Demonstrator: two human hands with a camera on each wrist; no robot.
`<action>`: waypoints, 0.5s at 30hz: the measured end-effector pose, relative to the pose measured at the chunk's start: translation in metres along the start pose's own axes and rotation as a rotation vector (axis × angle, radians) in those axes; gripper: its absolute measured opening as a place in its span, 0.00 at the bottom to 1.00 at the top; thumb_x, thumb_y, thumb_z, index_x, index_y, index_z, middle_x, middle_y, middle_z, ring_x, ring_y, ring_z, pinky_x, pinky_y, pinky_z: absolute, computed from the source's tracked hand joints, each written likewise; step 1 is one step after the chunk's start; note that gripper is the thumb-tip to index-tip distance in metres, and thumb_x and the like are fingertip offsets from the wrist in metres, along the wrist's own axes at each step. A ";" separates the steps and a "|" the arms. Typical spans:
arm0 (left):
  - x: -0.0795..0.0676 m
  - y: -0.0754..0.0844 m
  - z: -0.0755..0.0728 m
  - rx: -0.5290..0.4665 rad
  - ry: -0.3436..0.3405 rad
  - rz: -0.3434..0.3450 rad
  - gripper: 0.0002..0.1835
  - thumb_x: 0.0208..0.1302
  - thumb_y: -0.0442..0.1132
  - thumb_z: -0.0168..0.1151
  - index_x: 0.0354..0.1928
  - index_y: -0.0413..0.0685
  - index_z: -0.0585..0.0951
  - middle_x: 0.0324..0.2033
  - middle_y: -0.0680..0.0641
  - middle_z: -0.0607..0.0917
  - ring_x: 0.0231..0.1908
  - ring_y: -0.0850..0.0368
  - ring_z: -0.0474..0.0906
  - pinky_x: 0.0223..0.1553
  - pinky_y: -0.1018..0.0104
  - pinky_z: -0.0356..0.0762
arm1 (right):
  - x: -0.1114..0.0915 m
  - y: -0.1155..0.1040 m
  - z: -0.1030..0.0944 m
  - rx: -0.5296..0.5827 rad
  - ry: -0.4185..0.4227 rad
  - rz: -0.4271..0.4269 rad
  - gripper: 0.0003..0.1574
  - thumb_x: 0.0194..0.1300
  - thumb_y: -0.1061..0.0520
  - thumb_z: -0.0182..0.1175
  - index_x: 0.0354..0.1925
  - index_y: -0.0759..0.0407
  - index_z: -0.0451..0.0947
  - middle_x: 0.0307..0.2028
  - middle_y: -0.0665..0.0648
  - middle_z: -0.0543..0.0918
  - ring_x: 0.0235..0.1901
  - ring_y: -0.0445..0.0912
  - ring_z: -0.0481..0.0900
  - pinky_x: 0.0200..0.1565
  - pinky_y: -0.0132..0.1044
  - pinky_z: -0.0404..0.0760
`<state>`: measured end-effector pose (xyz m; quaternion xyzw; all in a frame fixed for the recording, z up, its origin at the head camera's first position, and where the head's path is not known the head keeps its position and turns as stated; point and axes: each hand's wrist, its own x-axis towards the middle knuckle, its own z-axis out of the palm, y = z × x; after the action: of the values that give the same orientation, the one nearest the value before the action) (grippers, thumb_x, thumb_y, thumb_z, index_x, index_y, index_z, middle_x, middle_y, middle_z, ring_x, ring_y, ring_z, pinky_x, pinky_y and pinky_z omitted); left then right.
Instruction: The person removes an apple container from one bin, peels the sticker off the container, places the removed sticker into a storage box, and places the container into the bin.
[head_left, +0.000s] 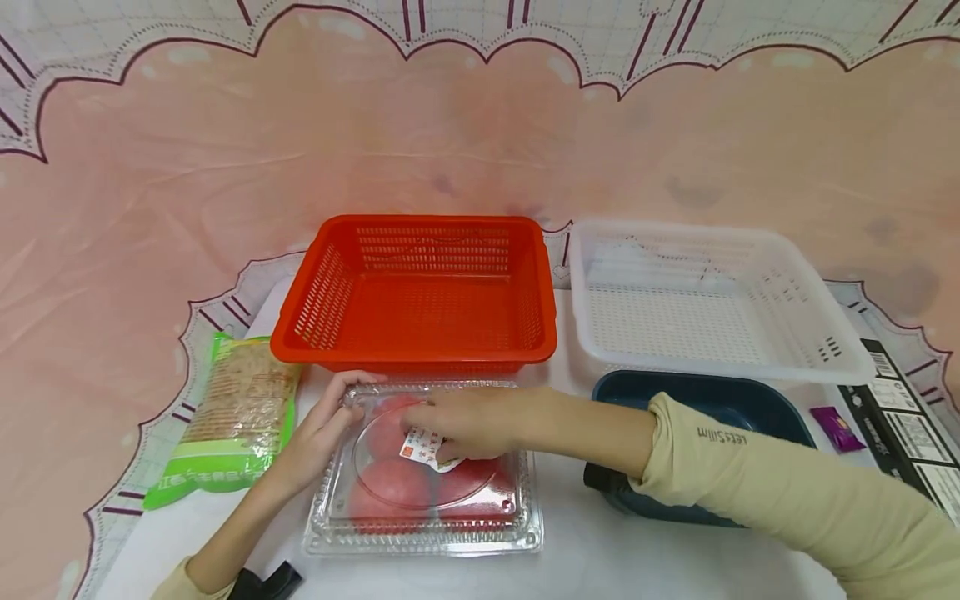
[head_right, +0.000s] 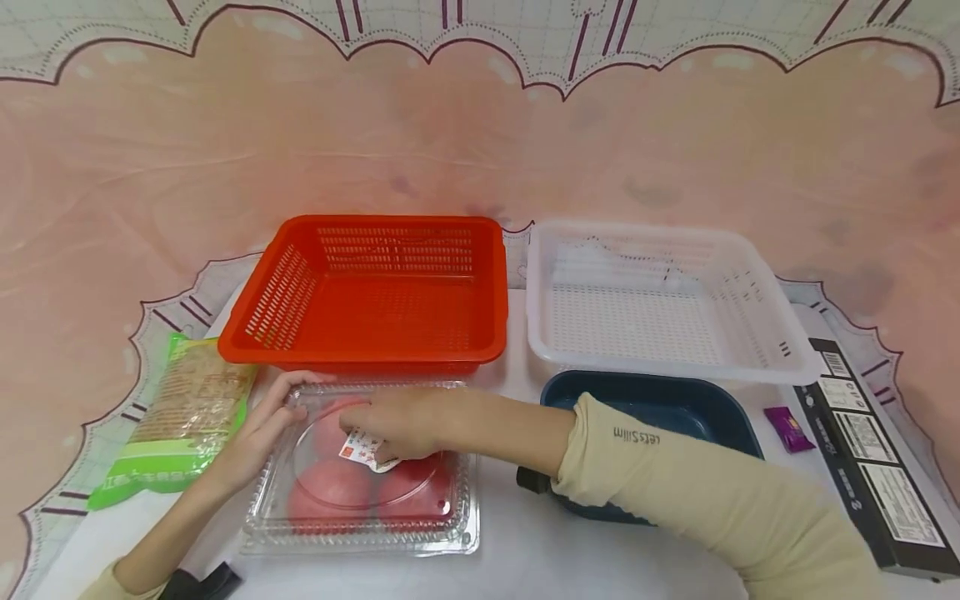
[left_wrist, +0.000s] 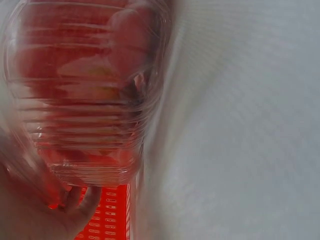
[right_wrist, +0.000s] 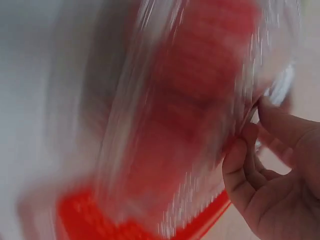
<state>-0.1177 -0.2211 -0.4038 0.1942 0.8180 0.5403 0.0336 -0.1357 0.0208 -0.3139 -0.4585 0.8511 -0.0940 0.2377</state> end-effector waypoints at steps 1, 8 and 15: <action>0.000 0.000 0.000 0.003 -0.002 -0.006 0.20 0.67 0.27 0.40 0.60 0.45 0.67 0.58 0.45 0.73 0.57 0.75 0.66 0.57 0.84 0.59 | 0.001 0.001 -0.004 -0.049 -0.008 0.004 0.23 0.64 0.53 0.63 0.56 0.44 0.70 0.44 0.49 0.76 0.39 0.41 0.74 0.39 0.27 0.76; 0.000 0.002 0.003 -0.005 -0.003 -0.025 0.20 0.66 0.27 0.40 0.59 0.44 0.67 0.57 0.46 0.72 0.56 0.75 0.67 0.56 0.83 0.60 | 0.011 0.001 -0.016 -0.436 0.028 -0.075 0.15 0.68 0.58 0.58 0.53 0.47 0.77 0.47 0.50 0.79 0.39 0.41 0.78 0.42 0.30 0.82; 0.000 0.000 0.002 -0.003 0.014 -0.008 0.19 0.67 0.27 0.40 0.59 0.43 0.67 0.55 0.51 0.73 0.54 0.75 0.68 0.55 0.85 0.62 | 0.026 -0.010 -0.017 -0.572 -0.055 -0.135 0.25 0.63 0.58 0.65 0.59 0.53 0.76 0.62 0.51 0.75 0.56 0.43 0.79 0.51 0.33 0.82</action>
<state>-0.1174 -0.2189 -0.4046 0.1869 0.8183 0.5427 0.0301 -0.1489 -0.0066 -0.3036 -0.5649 0.8038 0.1468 0.1150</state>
